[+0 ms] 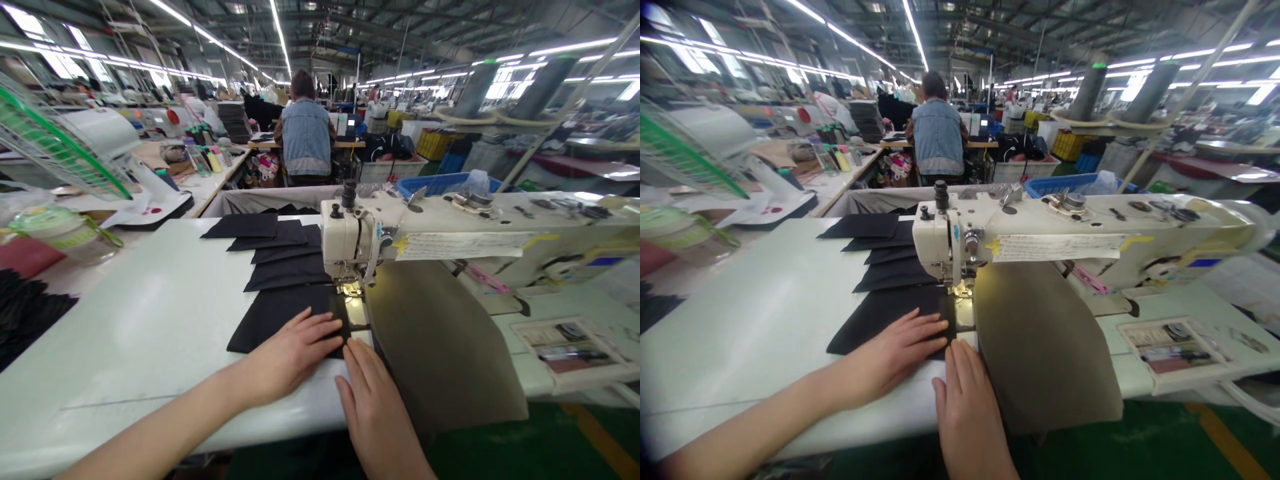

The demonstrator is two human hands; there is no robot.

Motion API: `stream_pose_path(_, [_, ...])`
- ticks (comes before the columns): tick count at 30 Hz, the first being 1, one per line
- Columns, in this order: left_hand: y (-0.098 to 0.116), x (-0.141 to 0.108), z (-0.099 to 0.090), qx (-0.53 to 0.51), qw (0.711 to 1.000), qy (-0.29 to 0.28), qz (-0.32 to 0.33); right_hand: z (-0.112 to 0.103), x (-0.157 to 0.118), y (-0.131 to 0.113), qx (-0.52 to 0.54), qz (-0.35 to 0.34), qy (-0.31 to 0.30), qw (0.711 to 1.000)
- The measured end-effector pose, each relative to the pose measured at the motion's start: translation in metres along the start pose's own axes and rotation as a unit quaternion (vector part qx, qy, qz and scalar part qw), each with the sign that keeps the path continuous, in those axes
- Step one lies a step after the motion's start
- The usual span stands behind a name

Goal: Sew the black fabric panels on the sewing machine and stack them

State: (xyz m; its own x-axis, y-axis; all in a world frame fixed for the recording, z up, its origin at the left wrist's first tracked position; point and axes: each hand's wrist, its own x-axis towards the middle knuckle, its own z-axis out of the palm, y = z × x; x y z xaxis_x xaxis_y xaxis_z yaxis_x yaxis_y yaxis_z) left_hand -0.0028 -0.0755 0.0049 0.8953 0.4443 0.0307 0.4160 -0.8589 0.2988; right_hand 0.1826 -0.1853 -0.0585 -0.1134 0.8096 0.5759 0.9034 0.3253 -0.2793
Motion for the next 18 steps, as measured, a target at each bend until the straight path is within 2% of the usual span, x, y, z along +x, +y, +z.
stream_pose_path(3, [0.014,-0.010,0.003,-0.017,0.999,-0.010,0.027,-0.004,-0.010,-0.001,0.005,-0.007,0.007,1.000])
stream_pose_path(6, [0.014,-0.011,0.003,-0.011,1.000,-0.012,0.019,-0.004,-0.009,0.001,0.001,-0.009,0.004,1.000])
stream_pose_path(13, [-0.013,0.005,-0.004,-0.017,1.000,0.018,0.008,0.000,0.010,0.005,-0.018,-0.004,-0.019,1.000])
stream_pose_path(18, [-0.036,0.018,-0.006,-0.008,0.999,0.035,0.011,-0.001,0.015,0.005,-0.010,0.010,-0.026,1.000])
